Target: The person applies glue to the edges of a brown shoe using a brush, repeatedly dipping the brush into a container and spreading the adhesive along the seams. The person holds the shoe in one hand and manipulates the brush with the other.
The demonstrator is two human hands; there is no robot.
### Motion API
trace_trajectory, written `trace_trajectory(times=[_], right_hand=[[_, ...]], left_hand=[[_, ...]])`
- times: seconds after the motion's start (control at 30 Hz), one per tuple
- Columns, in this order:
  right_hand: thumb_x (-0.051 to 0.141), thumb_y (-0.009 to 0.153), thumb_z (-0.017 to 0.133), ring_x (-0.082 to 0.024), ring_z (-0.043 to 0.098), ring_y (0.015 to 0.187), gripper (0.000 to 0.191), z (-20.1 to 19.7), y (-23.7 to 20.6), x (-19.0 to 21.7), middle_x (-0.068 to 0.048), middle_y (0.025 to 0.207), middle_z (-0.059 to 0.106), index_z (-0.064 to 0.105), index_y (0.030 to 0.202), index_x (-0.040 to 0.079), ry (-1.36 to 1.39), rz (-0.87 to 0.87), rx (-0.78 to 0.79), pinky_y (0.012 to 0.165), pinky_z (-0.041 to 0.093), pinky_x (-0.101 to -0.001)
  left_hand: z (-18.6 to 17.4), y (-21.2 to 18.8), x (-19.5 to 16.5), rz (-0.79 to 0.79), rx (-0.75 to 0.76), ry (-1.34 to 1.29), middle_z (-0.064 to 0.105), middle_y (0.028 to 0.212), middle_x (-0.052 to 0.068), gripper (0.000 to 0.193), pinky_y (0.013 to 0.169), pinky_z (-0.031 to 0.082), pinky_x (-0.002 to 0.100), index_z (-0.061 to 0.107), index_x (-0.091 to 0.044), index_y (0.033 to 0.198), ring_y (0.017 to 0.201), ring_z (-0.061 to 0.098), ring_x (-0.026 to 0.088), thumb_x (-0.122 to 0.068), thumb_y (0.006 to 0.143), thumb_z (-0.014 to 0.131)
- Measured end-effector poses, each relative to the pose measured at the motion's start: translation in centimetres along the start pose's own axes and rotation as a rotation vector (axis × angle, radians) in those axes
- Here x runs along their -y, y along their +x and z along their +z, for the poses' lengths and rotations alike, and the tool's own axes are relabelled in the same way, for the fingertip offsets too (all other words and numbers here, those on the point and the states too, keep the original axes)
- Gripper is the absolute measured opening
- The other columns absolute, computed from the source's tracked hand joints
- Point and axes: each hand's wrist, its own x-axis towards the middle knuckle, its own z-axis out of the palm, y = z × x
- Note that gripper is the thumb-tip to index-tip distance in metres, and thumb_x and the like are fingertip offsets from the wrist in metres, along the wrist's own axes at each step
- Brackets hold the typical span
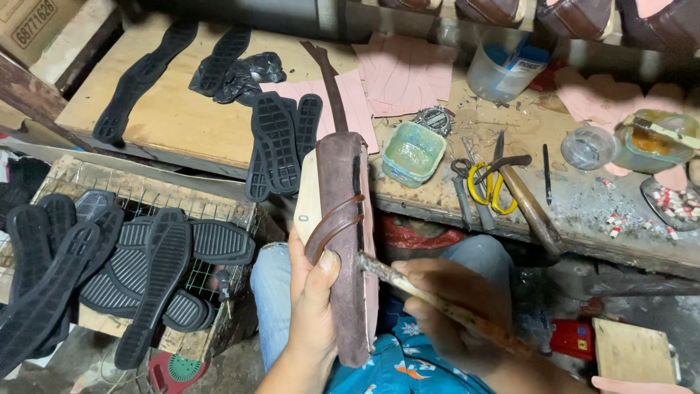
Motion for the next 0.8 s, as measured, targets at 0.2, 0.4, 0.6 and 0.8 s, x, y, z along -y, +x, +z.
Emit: trace_trajectory(times=[0.2,0.4,0.6,0.8], right_hand=[[0.010,0.095,0.073,-0.029,0.073,0.100,0.041,0.3,0.5,0.2,-0.020,0.118,0.067,0.052,0.131,0.006,-0.034,-0.082,0.034,0.086,0.061,-0.0386],[0.009,0.094,0.073,-0.026,0.073,0.101,0.034,-0.2,1.6,0.3,-0.015,0.115,0.069,0.057,0.125,0.007,-0.206,-0.194,0.136,0.086,0.060,-0.0351],[0.007,0.095,0.068,-0.029,0.070,0.110,0.030,0.0,3.0,0.1,-0.017,0.119,0.069,0.059,0.123,0.003,-0.185,-0.011,-0.057,0.098,0.057,-0.0382],[0.007,0.094,0.070,-0.026,0.072,0.106,0.028,0.4,3.7,0.2,-0.016,0.117,0.071,0.061,0.120,0.004,-0.184,0.106,-0.055,0.094,0.058,-0.0352]], left_hand=[[-0.1,-0.1,-0.2,0.015,0.088,0.007,0.049,0.146,0.013,0.089,0.110,0.043,0.039,0.021,-0.010,0.160,0.130,0.053,0.022,-0.035,0.087,0.066],[0.1,0.1,-0.2,0.017,0.100,0.066,0.049,0.146,0.013,0.092,0.111,0.042,0.039,0.024,-0.008,0.160,0.130,0.052,0.022,-0.046,0.088,0.066],[0.3,0.0,-0.5,0.014,0.132,0.091,0.051,0.143,0.013,0.093,0.108,0.043,0.037,0.025,-0.008,0.160,0.126,0.053,0.021,-0.049,0.087,0.067],[0.7,-0.2,-0.6,-0.002,0.132,0.067,0.052,0.141,0.014,0.097,0.107,0.043,0.037,0.025,-0.008,0.159,0.125,0.054,0.021,-0.049,0.084,0.070]])
